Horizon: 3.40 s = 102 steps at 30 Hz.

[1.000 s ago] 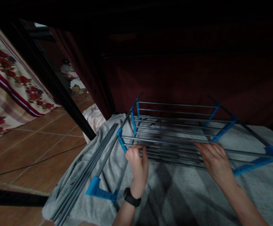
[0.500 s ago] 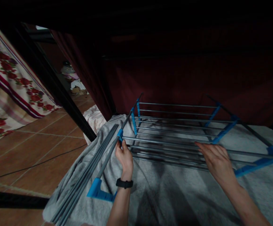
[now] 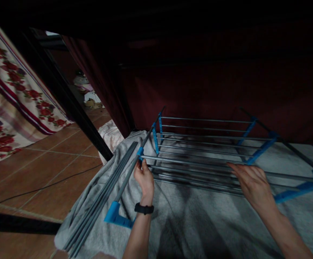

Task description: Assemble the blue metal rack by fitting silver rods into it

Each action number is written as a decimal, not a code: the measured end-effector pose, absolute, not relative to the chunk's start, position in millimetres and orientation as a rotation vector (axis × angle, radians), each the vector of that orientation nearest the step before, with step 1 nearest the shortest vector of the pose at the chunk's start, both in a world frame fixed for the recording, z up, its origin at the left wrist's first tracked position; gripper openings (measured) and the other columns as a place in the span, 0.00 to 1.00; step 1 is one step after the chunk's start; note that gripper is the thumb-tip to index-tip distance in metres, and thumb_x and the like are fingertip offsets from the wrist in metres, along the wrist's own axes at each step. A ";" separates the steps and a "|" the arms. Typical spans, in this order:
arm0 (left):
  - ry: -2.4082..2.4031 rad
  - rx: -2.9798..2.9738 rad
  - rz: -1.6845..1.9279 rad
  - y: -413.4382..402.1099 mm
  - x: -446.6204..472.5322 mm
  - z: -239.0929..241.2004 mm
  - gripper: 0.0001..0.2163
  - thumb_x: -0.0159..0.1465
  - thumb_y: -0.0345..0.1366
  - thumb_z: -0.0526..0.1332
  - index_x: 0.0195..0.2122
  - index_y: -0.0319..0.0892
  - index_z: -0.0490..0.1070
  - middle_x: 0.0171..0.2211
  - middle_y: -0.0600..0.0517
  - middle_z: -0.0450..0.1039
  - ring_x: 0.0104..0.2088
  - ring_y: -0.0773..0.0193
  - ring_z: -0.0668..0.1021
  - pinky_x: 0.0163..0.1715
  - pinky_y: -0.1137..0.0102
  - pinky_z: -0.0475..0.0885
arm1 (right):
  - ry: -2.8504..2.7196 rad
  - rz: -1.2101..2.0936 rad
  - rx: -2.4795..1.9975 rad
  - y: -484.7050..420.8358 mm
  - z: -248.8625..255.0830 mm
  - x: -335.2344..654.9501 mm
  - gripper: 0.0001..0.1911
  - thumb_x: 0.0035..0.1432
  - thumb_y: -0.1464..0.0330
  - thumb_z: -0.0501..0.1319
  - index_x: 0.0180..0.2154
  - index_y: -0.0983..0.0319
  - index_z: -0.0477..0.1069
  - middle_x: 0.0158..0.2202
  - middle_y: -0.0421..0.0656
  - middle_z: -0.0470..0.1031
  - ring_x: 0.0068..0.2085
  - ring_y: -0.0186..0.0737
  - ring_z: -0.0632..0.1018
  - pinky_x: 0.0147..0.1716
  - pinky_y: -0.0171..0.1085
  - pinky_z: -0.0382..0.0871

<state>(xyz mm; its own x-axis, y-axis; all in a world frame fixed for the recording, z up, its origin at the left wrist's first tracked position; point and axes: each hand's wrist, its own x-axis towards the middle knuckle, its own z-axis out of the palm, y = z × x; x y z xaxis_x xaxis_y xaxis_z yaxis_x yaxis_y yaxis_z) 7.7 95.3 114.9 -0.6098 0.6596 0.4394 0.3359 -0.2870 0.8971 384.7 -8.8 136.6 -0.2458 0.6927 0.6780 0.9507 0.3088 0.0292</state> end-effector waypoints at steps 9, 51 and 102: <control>1.677 1.221 1.995 93.6 8.8 116.8 0.17 0.65 0.44 0.60 0.49 0.40 0.76 0.50 0.41 0.79 0.53 0.53 0.78 0.58 0.61 0.68 | -2.036 -0.574 -1.449 -9.2 141.0 381.6 0.21 0.69 0.71 0.54 0.61 0.57 0.68 0.45 0.46 0.79 0.46 0.47 0.76 0.46 0.45 0.66; 1.673 1.269 1.952 87.0 12.2 124.2 0.19 0.68 0.49 0.56 0.51 0.42 0.75 0.52 0.41 0.77 0.56 0.53 0.76 0.60 0.62 0.66 | -2.061 -0.494 -1.475 -10.9 141.5 388.8 0.23 0.68 0.70 0.53 0.63 0.54 0.67 0.45 0.46 0.79 0.44 0.47 0.77 0.44 0.45 0.67; 1.618 1.159 1.999 88.0 11.7 123.3 0.22 0.68 0.50 0.57 0.52 0.36 0.75 0.54 0.39 0.77 0.55 0.54 0.77 0.61 0.63 0.66 | -2.169 -0.303 -1.508 -8.5 157.1 391.6 0.21 0.70 0.68 0.50 0.61 0.56 0.68 0.44 0.45 0.79 0.43 0.45 0.77 0.43 0.44 0.67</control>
